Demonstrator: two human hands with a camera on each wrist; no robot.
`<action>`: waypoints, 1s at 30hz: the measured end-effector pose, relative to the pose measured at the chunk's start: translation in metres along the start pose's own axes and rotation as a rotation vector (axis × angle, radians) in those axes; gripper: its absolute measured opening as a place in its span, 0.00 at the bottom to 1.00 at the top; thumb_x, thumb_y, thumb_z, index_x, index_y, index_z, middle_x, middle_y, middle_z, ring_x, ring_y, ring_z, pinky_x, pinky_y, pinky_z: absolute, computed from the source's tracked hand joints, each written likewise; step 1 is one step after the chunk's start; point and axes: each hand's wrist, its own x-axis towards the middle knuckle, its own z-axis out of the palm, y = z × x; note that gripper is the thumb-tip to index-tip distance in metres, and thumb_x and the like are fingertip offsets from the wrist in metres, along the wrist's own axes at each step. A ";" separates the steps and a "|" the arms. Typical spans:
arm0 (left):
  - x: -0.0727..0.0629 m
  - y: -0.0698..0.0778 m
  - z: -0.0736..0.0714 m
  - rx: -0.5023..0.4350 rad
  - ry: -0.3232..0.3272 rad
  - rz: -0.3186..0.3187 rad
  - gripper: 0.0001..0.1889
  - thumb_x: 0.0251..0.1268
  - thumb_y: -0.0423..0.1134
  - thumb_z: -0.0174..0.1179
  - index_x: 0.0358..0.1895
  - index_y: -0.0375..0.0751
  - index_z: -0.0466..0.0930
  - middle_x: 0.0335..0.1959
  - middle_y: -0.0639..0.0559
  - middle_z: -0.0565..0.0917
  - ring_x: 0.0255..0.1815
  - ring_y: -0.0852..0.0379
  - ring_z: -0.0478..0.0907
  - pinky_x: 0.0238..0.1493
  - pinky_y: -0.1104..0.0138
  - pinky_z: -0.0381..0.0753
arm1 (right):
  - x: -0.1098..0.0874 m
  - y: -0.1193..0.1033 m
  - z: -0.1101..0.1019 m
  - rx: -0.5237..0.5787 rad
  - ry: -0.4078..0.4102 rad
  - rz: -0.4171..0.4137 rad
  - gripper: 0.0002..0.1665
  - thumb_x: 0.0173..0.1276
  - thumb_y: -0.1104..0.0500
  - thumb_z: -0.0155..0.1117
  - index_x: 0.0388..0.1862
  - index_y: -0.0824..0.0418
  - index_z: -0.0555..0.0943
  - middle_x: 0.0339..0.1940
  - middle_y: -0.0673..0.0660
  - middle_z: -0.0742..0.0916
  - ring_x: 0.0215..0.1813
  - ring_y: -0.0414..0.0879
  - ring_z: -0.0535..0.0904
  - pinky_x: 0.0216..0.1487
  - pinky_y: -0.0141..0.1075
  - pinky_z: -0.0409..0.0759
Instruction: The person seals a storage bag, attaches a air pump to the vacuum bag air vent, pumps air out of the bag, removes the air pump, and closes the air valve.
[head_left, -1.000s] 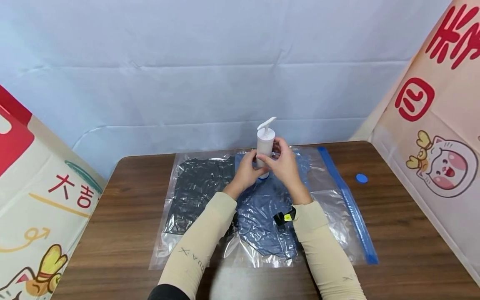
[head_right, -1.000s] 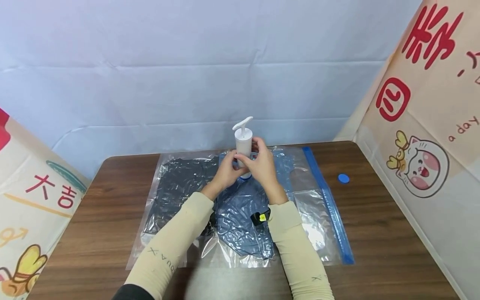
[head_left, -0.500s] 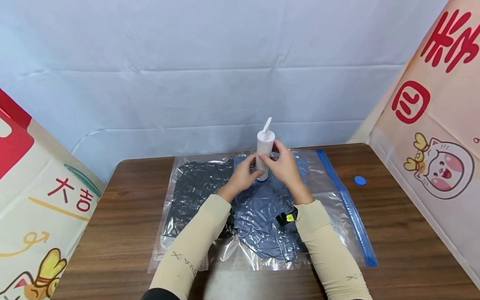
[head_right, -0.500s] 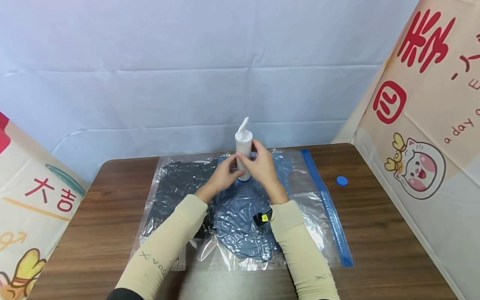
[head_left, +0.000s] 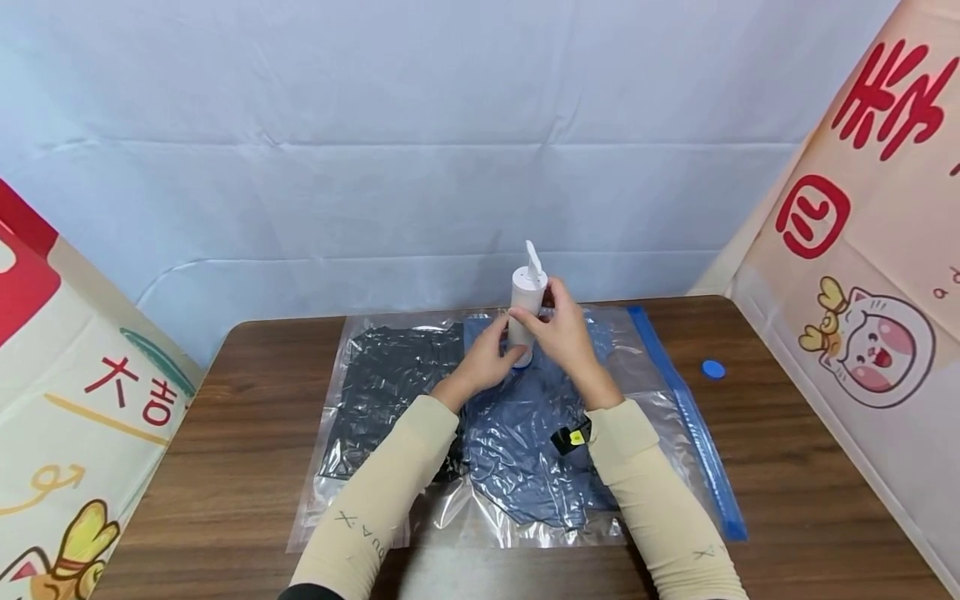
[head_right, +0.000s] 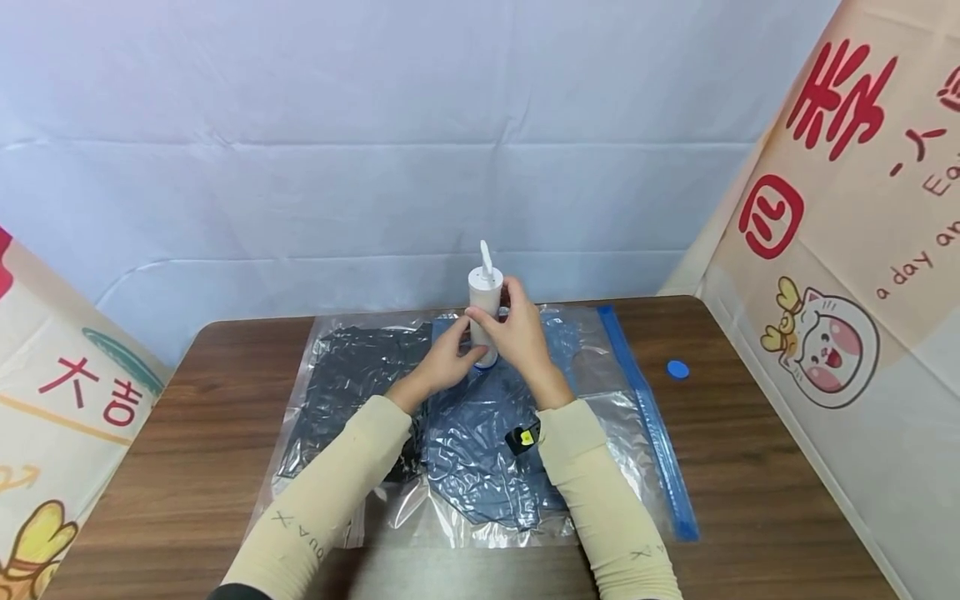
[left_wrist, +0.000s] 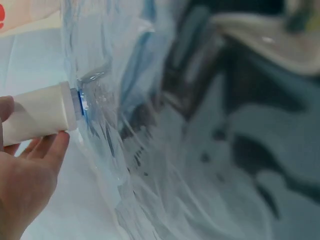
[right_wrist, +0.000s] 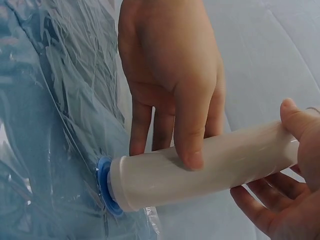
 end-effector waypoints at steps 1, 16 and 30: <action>-0.001 0.000 0.000 -0.006 -0.005 -0.012 0.31 0.78 0.37 0.56 0.78 0.38 0.56 0.71 0.38 0.71 0.71 0.44 0.72 0.67 0.55 0.75 | 0.000 0.001 0.000 -0.006 -0.002 -0.003 0.36 0.69 0.53 0.73 0.68 0.67 0.69 0.55 0.67 0.82 0.56 0.59 0.80 0.54 0.54 0.82; 0.002 0.001 0.002 -0.102 0.042 -0.003 0.29 0.78 0.38 0.56 0.76 0.36 0.60 0.71 0.38 0.70 0.72 0.44 0.69 0.70 0.53 0.71 | 0.005 -0.004 -0.009 0.038 -0.099 0.009 0.43 0.70 0.58 0.72 0.75 0.68 0.60 0.64 0.70 0.78 0.65 0.62 0.76 0.60 0.54 0.80; 0.003 0.002 -0.001 -0.165 0.146 -0.037 0.26 0.71 0.38 0.66 0.68 0.36 0.70 0.63 0.39 0.77 0.64 0.45 0.76 0.63 0.54 0.78 | 0.005 -0.007 -0.014 0.004 -0.155 0.017 0.44 0.70 0.54 0.72 0.76 0.66 0.62 0.63 0.68 0.78 0.64 0.61 0.76 0.61 0.55 0.78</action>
